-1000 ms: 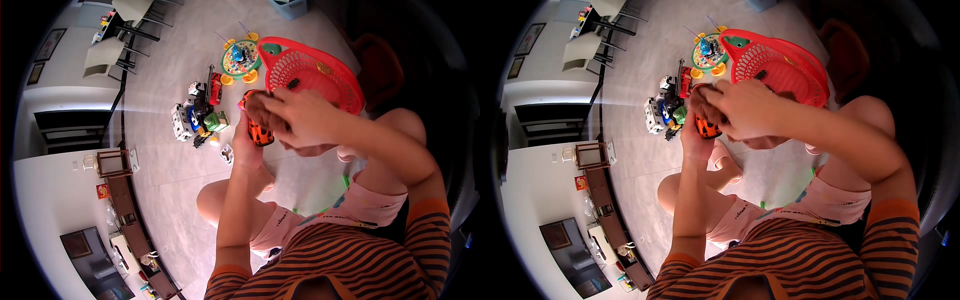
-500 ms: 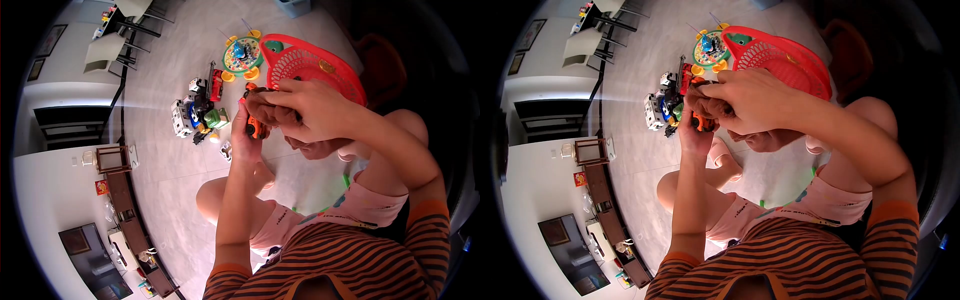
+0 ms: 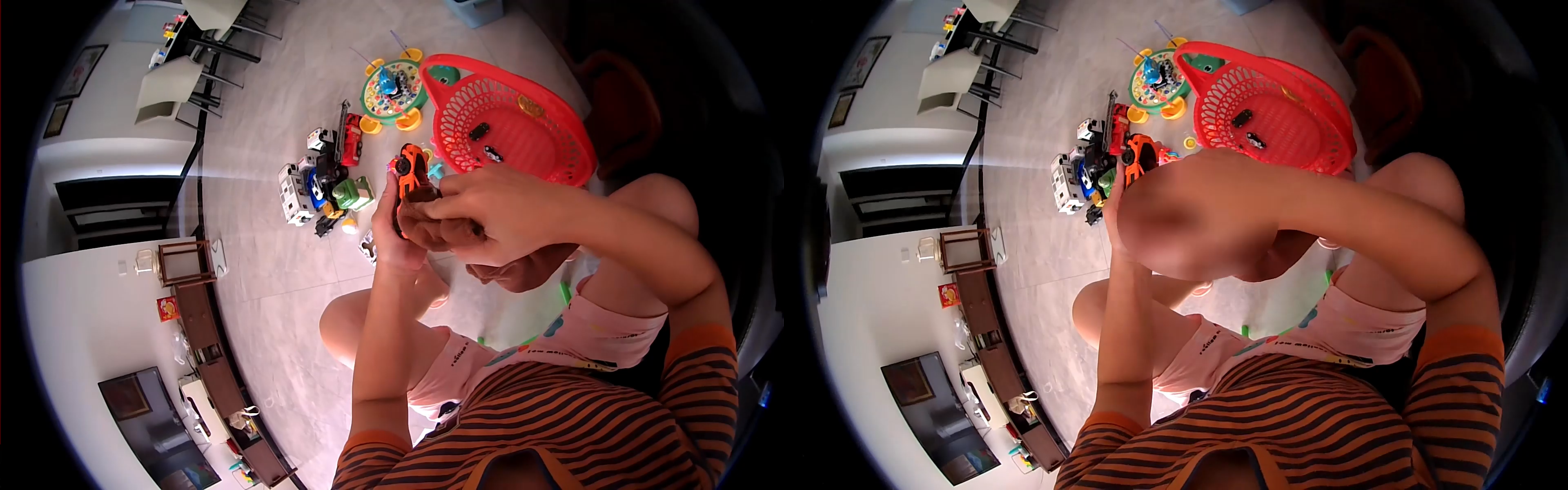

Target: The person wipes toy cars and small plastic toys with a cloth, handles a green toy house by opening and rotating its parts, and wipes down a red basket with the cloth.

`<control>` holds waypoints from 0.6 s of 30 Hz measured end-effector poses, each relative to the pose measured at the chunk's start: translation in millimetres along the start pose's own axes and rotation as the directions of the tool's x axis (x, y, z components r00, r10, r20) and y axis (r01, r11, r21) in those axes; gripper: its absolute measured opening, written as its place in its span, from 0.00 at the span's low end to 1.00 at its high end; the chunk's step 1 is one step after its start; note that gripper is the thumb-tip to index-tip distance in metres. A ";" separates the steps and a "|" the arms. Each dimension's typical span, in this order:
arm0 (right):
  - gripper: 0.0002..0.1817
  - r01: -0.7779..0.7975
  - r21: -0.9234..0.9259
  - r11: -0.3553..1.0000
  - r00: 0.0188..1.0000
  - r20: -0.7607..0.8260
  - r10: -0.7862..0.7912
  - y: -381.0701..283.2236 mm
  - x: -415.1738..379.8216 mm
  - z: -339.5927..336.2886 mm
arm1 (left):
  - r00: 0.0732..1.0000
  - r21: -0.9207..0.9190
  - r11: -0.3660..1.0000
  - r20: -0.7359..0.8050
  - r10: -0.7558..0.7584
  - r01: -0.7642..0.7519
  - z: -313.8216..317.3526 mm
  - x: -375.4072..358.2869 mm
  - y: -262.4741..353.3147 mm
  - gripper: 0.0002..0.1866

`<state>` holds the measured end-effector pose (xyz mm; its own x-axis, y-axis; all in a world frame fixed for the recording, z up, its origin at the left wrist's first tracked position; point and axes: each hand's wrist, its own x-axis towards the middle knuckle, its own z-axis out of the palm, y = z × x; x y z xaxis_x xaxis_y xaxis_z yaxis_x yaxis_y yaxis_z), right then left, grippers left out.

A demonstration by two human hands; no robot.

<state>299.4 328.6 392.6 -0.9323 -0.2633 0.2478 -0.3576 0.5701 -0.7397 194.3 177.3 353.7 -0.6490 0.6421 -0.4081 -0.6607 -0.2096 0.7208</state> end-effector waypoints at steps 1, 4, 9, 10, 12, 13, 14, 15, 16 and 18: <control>0.23 -0.056 0.112 0.992 0.997 0.052 0.051 0.5 -2.0 5.3 | 1.000 0.001 1.000 0.019 0.007 -0.007 5.3 -3.2 2.9 0.24; 0.19 -0.152 0.133 0.979 0.961 0.251 0.115 2.9 -1.0 18.0 | 0.989 -0.001 0.999 0.139 0.047 -0.047 5.7 -3.7 9.2 0.26; 0.12 -0.006 0.021 1.000 0.997 0.077 0.004 9.7 2.2 -4.8 | 0.998 -0.112 0.993 -0.054 0.043 -0.049 14.5 -1.0 14.0 0.25; 0.09 0.040 0.046 0.998 0.995 -0.089 -0.036 9.2 2.9 -7.9 | 0.973 -0.123 0.990 -0.225 0.042 -0.071 21.4 -2.4 13.3 0.25; 0.10 0.060 0.068 0.996 0.960 -0.279 -0.039 4.1 4.7 -16.2 | 0.998 -0.040 0.999 0.063 0.002 0.001 -5.8 -3.1 8.9 0.21; 0.18 0.053 -0.006 0.999 0.953 -0.300 -0.052 9.9 4.1 -11.8 | 0.959 -0.112 0.993 0.284 -0.009 0.042 -19.8 3.9 6.6 0.21; 0.21 0.005 -0.078 0.997 0.970 -0.243 -0.024 13.1 4.0 -4.2 | 0.962 -0.066 0.998 0.273 0.013 0.005 -29.2 7.9 -1.0 0.22; 0.25 -0.039 -0.151 0.988 0.982 -0.190 0.010 14.4 2.9 4.6 | 0.965 -0.018 0.999 0.262 0.036 -0.032 -28.4 8.6 -4.1 0.22; 0.28 -0.079 -0.225 0.971 0.989 -0.140 0.048 12.3 1.5 10.1 | 0.993 0.163 0.979 0.025 0.117 -0.119 -2.2 -1.2 -4.1 0.22; 0.31 -0.077 -0.225 0.971 0.997 -0.046 0.069 3.0 1.7 14.7 | 0.999 0.030 0.999 0.011 0.037 -0.038 -8.4 3.5 -3.2 0.19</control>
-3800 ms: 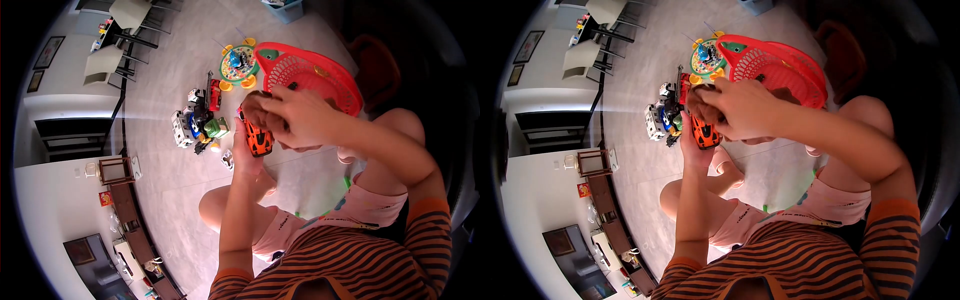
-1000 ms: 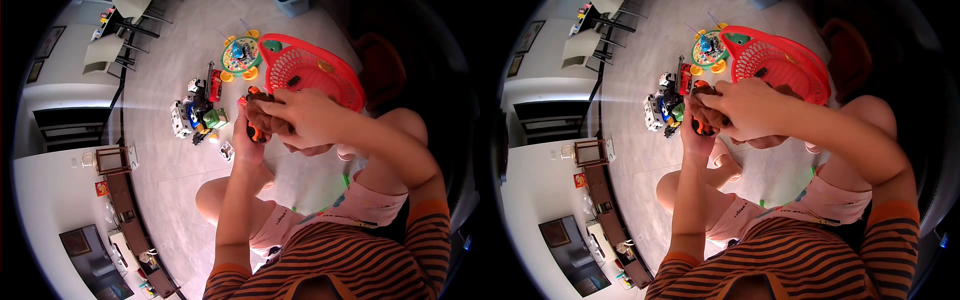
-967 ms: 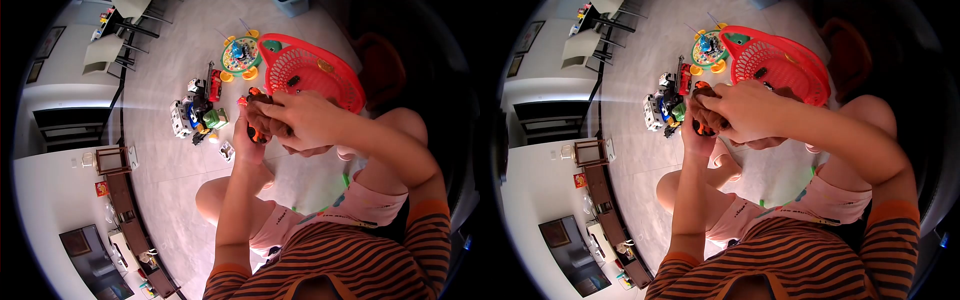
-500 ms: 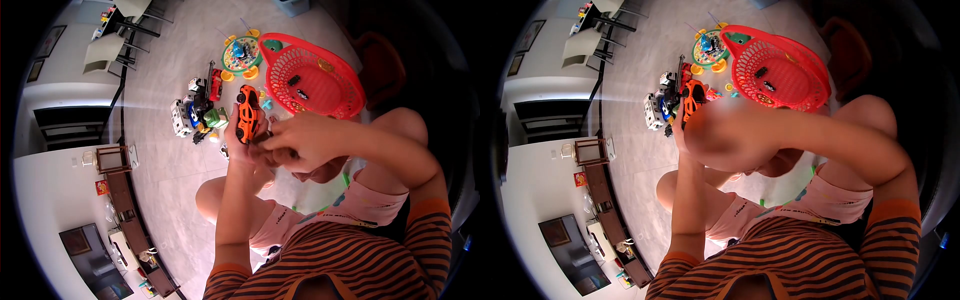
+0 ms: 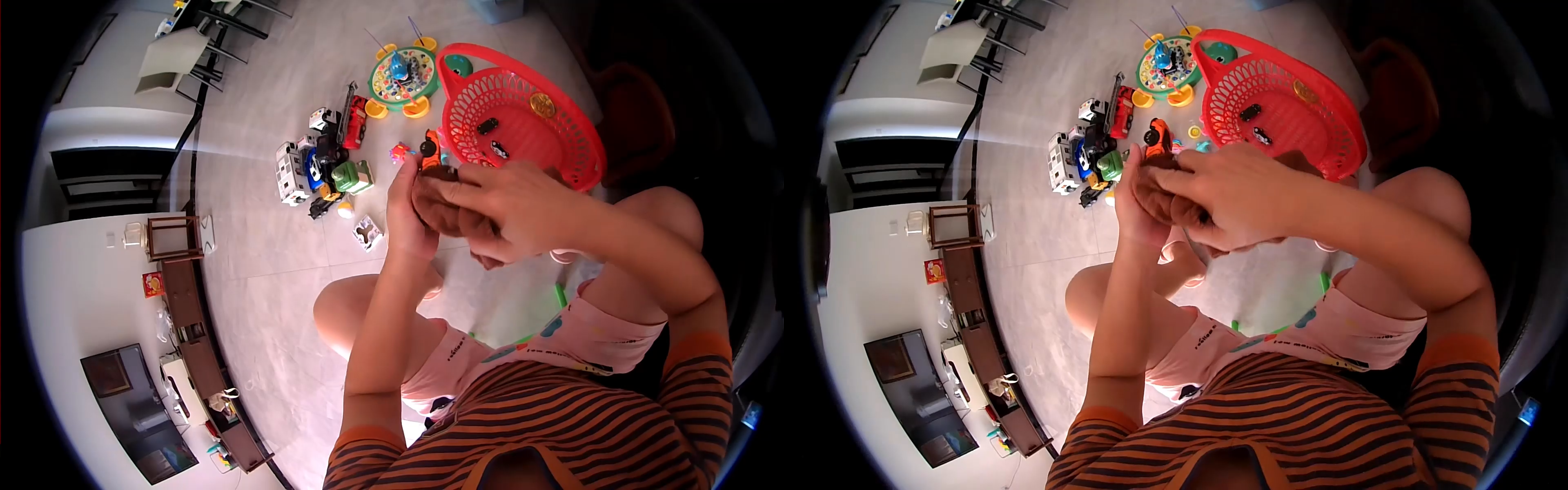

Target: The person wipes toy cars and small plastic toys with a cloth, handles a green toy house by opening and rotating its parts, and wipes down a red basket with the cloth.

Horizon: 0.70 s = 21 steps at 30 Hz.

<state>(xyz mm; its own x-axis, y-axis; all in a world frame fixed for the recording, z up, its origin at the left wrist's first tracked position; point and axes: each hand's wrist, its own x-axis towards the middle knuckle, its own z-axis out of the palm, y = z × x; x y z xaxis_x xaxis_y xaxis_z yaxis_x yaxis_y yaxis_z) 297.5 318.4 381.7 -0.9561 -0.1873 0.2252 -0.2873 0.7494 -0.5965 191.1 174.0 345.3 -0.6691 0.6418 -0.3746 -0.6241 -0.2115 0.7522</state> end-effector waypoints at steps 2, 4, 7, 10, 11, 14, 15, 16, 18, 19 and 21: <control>0.30 0.047 0.053 0.997 0.999 0.011 -0.048 -2.5 -0.6 3.3 | 0.990 -0.061 0.993 -0.100 -0.103 0.097 -11.9 3.1 -1.0 0.25; 0.29 0.075 0.096 0.993 0.996 0.036 -0.078 -4.3 -2.1 3.9 | 0.987 -0.167 0.974 -0.018 -0.158 0.153 2.6 -5.7 9.7 0.26; 0.26 0.120 0.111 0.987 0.992 0.011 -0.122 -4.9 -3.2 5.6 | 0.981 -0.241 0.963 0.177 -0.079 0.121 -6.0 1.6 6.8 0.27; 0.23 0.124 0.123 0.985 0.981 0.133 -0.140 4.4 -2.4 -12.0 | 0.959 -0.289 0.952 0.282 -0.018 0.103 -9.6 5.5 8.3 0.26; 0.21 0.129 0.188 0.974 0.991 0.010 -0.133 8.9 -3.3 -12.2 | 0.984 -0.246 0.968 0.177 -0.007 0.051 -6.7 2.6 9.8 0.24; 0.21 0.119 0.196 0.973 0.979 -0.185 -0.082 5.9 0.8 -26.6 | 0.999 -0.139 0.990 0.025 -0.033 0.037 8.1 -6.5 14.2 0.23; 0.25 0.133 0.126 0.983 0.970 -0.221 -0.103 7.6 0.7 -24.6 | 0.998 -0.125 0.991 0.041 -0.046 0.050 5.4 -6.1 11.0 0.23; 0.26 0.091 0.082 0.993 0.981 -0.178 -0.075 7.5 0.9 -20.6 | 0.997 -0.110 0.992 0.056 -0.059 0.065 4.8 -6.8 7.8 0.24; 0.28 0.008 -0.012 1.000 0.996 -0.093 -0.009 6.3 1.0 -11.2 | 0.991 -0.074 0.997 0.127 -0.026 0.036 2.8 -8.2 4.2 0.25; 0.30 0.034 -0.057 0.998 0.996 -0.077 -0.039 7.3 1.5 -8.7 | 0.986 -0.123 0.990 0.158 -0.055 0.075 -2.8 -5.4 5.5 0.27; 0.29 0.028 -0.065 0.998 0.999 -0.019 -0.030 6.0 2.0 -6.3 | 0.998 -0.197 0.979 0.049 -0.044 0.053 8.1 -9.3 6.7 0.30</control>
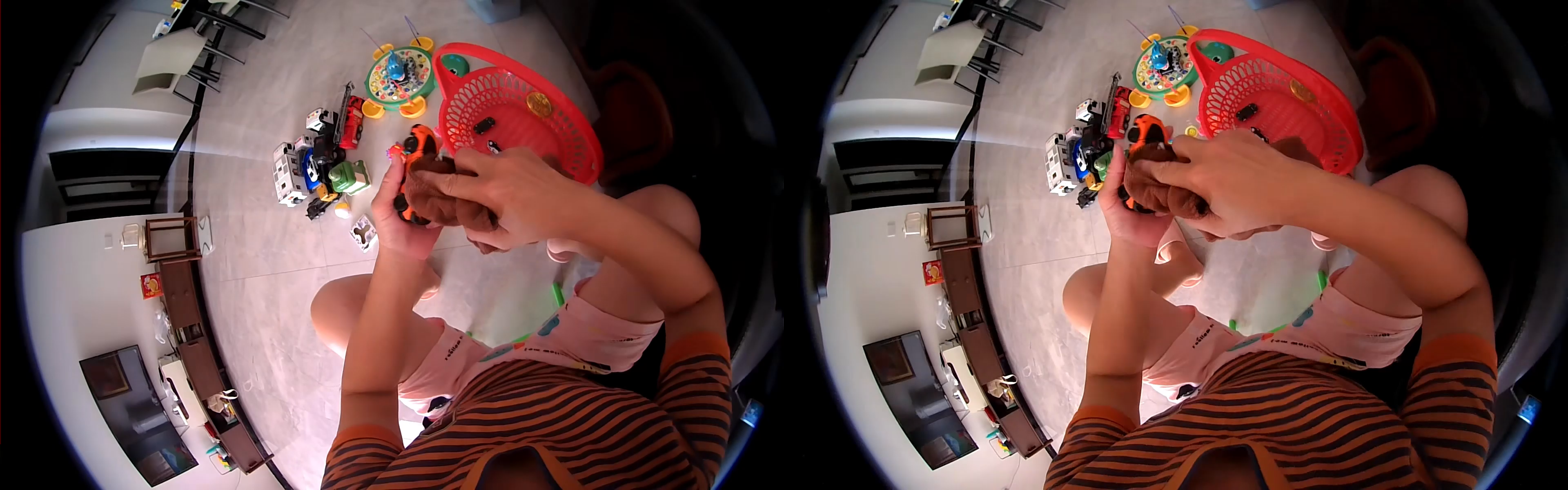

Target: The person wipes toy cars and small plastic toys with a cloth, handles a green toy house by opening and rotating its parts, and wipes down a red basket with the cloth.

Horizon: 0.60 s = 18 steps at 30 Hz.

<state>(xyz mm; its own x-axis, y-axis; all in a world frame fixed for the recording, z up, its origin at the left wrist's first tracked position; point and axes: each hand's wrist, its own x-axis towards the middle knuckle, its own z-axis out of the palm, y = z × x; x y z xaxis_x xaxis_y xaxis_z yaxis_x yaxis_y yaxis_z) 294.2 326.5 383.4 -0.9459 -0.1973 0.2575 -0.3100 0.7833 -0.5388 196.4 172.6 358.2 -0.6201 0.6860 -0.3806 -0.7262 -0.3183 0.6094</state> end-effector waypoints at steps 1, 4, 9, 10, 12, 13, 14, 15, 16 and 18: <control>0.28 -0.001 -0.006 1.000 1.000 0.026 0.001 -1.3 0.5 -0.2 | 0.998 -0.057 0.998 0.056 0.019 -0.015 -2.9 -0.5 1.6 0.31; 0.31 0.025 -0.001 1.000 0.998 0.050 -0.025 2.4 -2.0 8.5 | 0.967 -0.157 0.984 0.227 0.116 -0.081 -15.5 6.7 8.8 0.32; 0.27 -0.019 0.035 0.999 0.998 0.061 0.017 13.2 0.0 -8.8 | 0.984 -0.021 0.994 0.142 0.111 -0.109 -13.8 5.9 12.4 0.26; 0.27 -0.028 0.056 0.998 0.999 -0.015 0.029 16.5 0.4 -9.4 | 0.985 -0.037 0.994 0.137 0.103 -0.099 -15.2 5.3 14.8 0.25; 0.28 0.049 0.145 0.988 0.967 -0.254 -0.010 16.9 3.6 -10.5 | 0.986 -0.034 0.997 0.149 0.076 -0.072 -19.0 4.7 15.5 0.21; 0.29 0.092 0.180 0.979 0.929 -0.370 -0.019 17.3 4.4 -10.9 | 0.996 0.053 0.996 0.059 0.070 -0.073 -15.7 2.1 11.9 0.20; 0.31 0.027 0.218 0.976 0.942 -0.332 0.048 18.2 4.8 -10.2 | 0.995 0.072 0.996 0.096 0.038 -0.045 -18.9 3.1 8.8 0.20; 0.31 -0.023 0.205 0.979 0.960 -0.267 0.079 18.8 4.0 -8.7 | 0.991 0.093 0.996 0.133 0.005 -0.017 -18.8 3.6 6.5 0.21; 0.32 -0.071 0.188 0.980 0.973 -0.204 0.110 19.2 3.2 -6.3 | 0.998 0.075 0.996 0.053 0.037 -0.041 -13.2 1.4 0.2 0.21; 0.32 -0.114 0.145 0.983 0.982 -0.133 0.133 20.1 2.3 3.0 | 0.998 0.130 0.991 0.060 0.037 -0.044 -12.4 -0.3 -3.5 0.21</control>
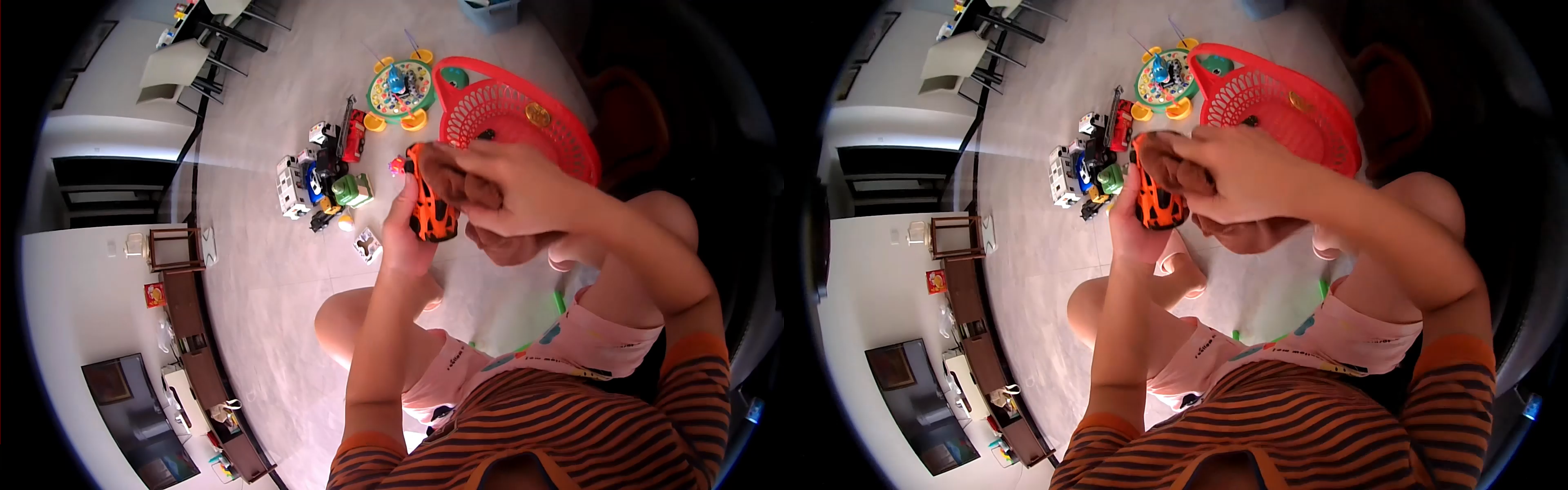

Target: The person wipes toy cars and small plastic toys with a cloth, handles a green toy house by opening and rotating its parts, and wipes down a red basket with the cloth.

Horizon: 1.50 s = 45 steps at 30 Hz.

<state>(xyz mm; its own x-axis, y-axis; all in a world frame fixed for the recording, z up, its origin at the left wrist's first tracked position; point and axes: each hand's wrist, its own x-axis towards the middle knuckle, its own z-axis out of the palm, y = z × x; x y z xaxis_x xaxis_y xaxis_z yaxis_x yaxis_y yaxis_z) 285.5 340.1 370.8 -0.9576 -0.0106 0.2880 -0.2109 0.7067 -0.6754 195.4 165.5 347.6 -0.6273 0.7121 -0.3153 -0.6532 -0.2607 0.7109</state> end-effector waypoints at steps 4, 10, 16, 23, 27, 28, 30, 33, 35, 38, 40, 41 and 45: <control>0.29 0.066 -0.020 0.998 0.998 0.012 -0.066 -14.0 -4.1 6.5 | 1.000 0.004 1.000 0.010 -0.015 0.015 -2.2 3.5 4.2 0.24; 0.34 0.103 -0.057 0.993 0.970 0.226 -0.087 -30.1 -15.3 21.1 | 0.980 -0.001 0.997 -0.180 0.079 -0.080 2.6 4.1 7.7 0.24; 0.33 0.068 0.001 0.998 0.941 0.331 -0.064 -30.7 -11.0 16.1 | 0.962 0.329 0.918 -0.076 0.260 -0.222 -0.3 6.5 11.5 0.22; 0.28 0.044 -0.016 0.999 0.960 0.278 -0.038 -19.5 -5.3 -0.5 | 0.981 -0.072 0.982 -0.097 0.168 -0.175 -9.0 7.8 31.8 0.23; 0.28 0.035 -0.032 0.999 0.995 0.094 -0.032 -15.3 -1.9 -12.9 | 0.982 -0.104 0.981 -0.106 0.154 -0.165 -16.9 7.0 37.2 0.22; 0.28 0.050 -0.014 0.999 0.998 0.042 -0.050 -12.9 -0.9 -14.1 | 0.981 -0.090 0.983 -0.123 0.151 -0.162 -17.3 6.8 34.4 0.21; 0.30 0.087 -0.012 0.996 0.995 -0.056 -0.087 -11.0 -2.0 -11.8 | 0.981 -0.080 0.986 -0.139 0.133 -0.145 -14.4 8.2 28.3 0.20; 0.30 0.112 0.003 0.994 0.994 0.018 -0.112 -18.9 -4.4 -9.0 | 0.989 0.012 0.995 -0.107 0.101 -0.100 -5.5 8.3 19.0 0.21; 0.30 0.149 -0.042 0.988 0.988 0.050 -0.147 -15.9 -5.2 -3.7 | 0.996 -0.005 0.997 -0.055 0.074 -0.075 1.5 4.5 17.3 0.22; 0.29 0.129 -0.034 0.991 0.991 0.031 -0.128 -8.3 -1.9 -3.0 | 0.999 -0.086 0.995 0.011 -0.053 0.054 2.8 1.5 20.4 0.22; 0.28 0.106 -0.080 0.991 0.994 0.018 -0.104 -2.2 1.7 -7.7 | 0.978 -0.168 0.981 0.198 -0.064 0.098 -11.9 4.4 20.7 0.22; 0.27 0.094 -0.103 0.990 0.996 0.011 -0.093 0.8 3.3 -9.8 | 0.979 -0.179 0.980 0.199 -0.044 0.081 -16.5 6.0 19.2 0.22; 0.26 -0.010 -0.126 0.992 1.000 -0.017 0.008 5.6 6.3 -20.6 | 0.982 -0.219 0.975 0.186 0.004 0.037 -14.0 6.8 23.9 0.20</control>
<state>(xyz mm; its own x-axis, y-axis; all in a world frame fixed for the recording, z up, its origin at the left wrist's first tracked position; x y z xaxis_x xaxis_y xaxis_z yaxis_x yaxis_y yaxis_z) 282.3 358.5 382.8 -0.9558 0.0064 0.2941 -0.1753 0.7905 -0.5869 169.6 155.0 353.6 -0.5400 0.8201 -0.1895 -0.7533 -0.3704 0.5435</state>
